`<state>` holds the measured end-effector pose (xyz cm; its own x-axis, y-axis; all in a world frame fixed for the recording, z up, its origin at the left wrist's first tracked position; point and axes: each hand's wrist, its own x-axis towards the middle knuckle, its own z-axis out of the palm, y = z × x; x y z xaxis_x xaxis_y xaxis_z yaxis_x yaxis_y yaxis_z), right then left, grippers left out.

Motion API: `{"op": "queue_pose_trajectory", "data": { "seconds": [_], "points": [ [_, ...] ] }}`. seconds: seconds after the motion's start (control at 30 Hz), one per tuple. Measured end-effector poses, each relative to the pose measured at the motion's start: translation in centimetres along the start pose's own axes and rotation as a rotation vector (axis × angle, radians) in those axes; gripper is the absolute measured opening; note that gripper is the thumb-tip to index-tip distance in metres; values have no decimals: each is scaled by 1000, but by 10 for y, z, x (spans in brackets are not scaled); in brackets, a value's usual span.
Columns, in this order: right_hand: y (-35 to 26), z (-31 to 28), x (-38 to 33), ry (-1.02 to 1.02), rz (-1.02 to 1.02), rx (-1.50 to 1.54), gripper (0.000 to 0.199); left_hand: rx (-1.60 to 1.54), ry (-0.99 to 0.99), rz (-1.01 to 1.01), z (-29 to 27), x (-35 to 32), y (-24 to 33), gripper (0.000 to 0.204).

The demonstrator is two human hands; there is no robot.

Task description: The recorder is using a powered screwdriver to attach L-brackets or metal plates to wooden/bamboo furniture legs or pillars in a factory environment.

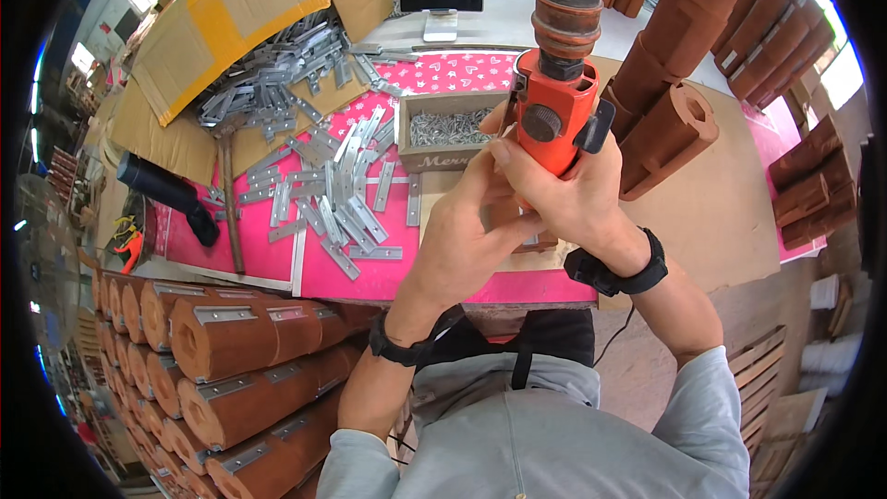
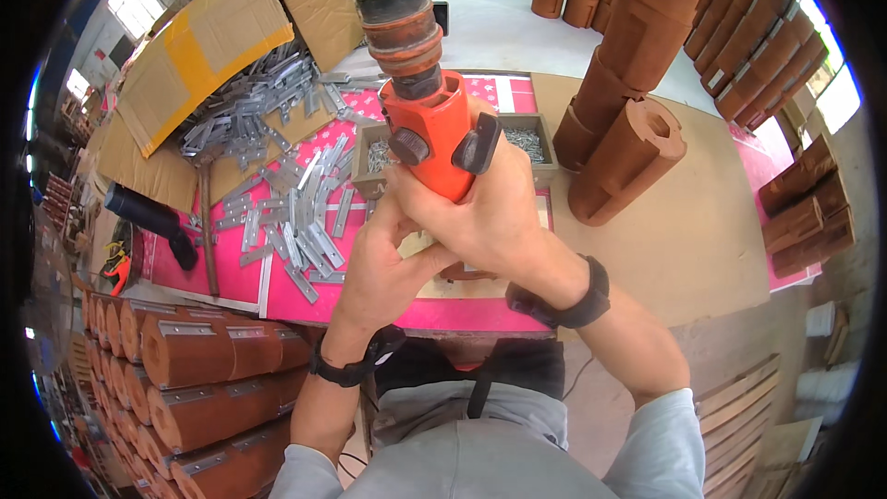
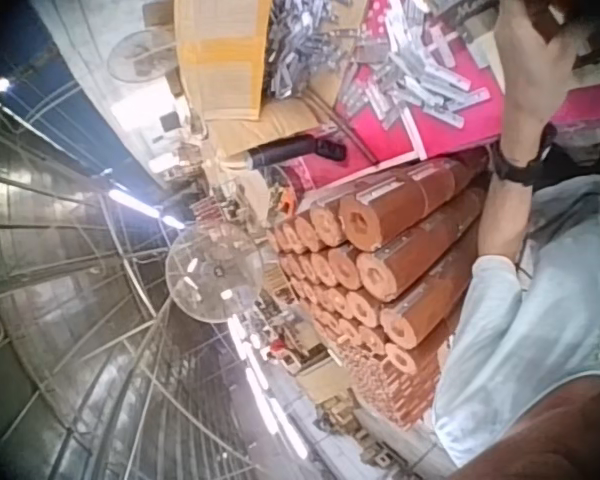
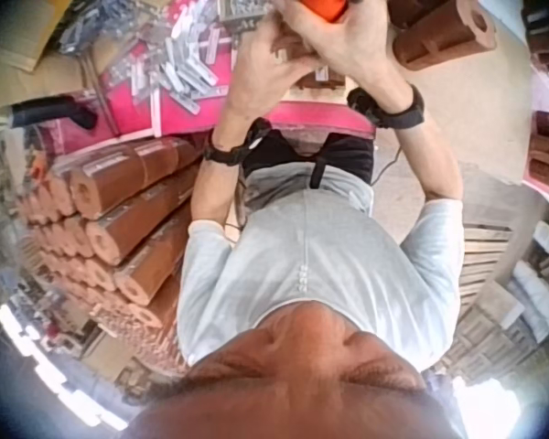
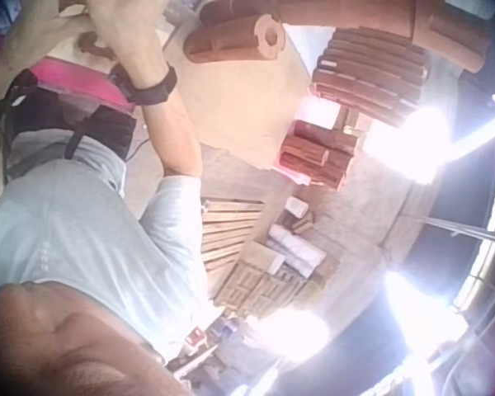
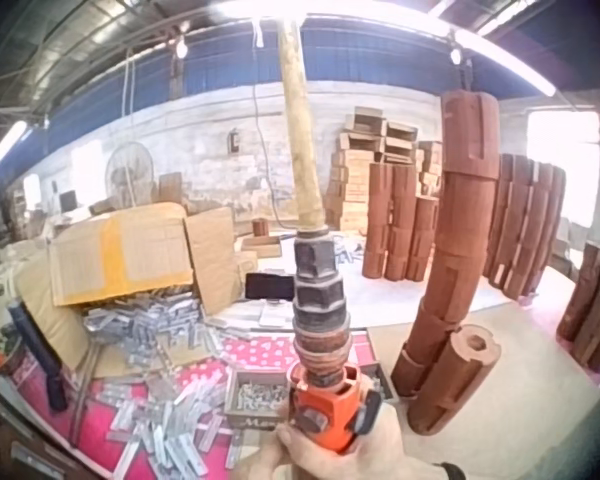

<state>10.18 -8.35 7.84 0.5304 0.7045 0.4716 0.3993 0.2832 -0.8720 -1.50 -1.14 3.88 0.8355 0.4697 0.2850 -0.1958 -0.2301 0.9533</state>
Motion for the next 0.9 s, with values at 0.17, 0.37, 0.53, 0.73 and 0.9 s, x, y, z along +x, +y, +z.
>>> {"op": "queue_pose_trajectory", "data": {
  "seconds": [0.17,0.37,0.53,0.73,0.9],
  "points": [
    [-1,-3,-3,-36,-32,-39,26,-14,12,-2,2,0,0,63],
    [2,3,-4,-75,-40,-8,35,-35,61,-8,4,-6,-3,67],
    [2,4,-8,-109,-131,-80,53,-86,144,-113,8,-12,7,59],
    [3,2,-11,-42,-157,-237,60,250,150,98,5,-10,-2,78],
    [-4,3,-17,6,-116,-117,41,200,96,164,5,-11,-4,80]
  ]
}}
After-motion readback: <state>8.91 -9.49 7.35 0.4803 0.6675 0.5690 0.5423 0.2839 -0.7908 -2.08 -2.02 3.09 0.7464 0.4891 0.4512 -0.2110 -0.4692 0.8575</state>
